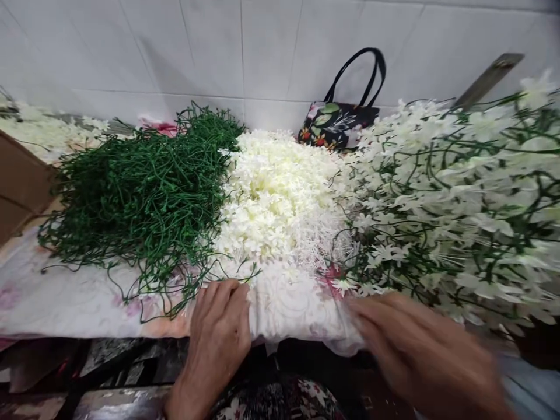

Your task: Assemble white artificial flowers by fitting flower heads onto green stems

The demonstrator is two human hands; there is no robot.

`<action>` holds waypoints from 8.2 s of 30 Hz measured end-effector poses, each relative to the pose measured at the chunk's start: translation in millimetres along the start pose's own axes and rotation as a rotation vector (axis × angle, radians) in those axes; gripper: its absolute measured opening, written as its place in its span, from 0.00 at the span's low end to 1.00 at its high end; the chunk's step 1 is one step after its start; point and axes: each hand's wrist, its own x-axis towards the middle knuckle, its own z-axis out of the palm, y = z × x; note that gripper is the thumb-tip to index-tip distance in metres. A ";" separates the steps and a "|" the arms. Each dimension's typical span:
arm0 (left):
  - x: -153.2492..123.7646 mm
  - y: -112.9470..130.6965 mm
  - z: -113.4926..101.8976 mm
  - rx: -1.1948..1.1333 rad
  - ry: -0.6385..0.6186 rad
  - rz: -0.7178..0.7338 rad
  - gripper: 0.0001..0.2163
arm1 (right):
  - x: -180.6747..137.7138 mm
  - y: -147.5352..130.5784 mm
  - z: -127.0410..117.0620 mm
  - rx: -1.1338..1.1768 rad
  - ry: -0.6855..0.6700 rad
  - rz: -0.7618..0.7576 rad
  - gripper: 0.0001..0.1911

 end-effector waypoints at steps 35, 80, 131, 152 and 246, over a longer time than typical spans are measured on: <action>12.2 -10.0 -8.6 -0.378 0.226 -0.153 0.10 | 29.0 -29.6 76.2 -0.051 -0.237 -0.081 0.14; 13.5 -17.7 -36.8 -1.468 0.594 -0.983 0.05 | 30.2 -28.4 91.2 -0.146 -0.237 -0.147 0.12; 24.9 -15.7 -79.5 -1.438 0.774 -0.653 0.04 | 86.0 -56.8 146.7 -0.267 -0.288 -0.352 0.09; 18.4 -16.5 -62.4 -1.524 0.669 -0.814 0.06 | 30.5 -65.0 110.3 0.193 -0.216 -0.298 0.09; 61.2 55.6 -7.0 -1.019 -0.163 -0.876 0.06 | 26.5 -24.8 72.8 0.474 0.229 0.232 0.06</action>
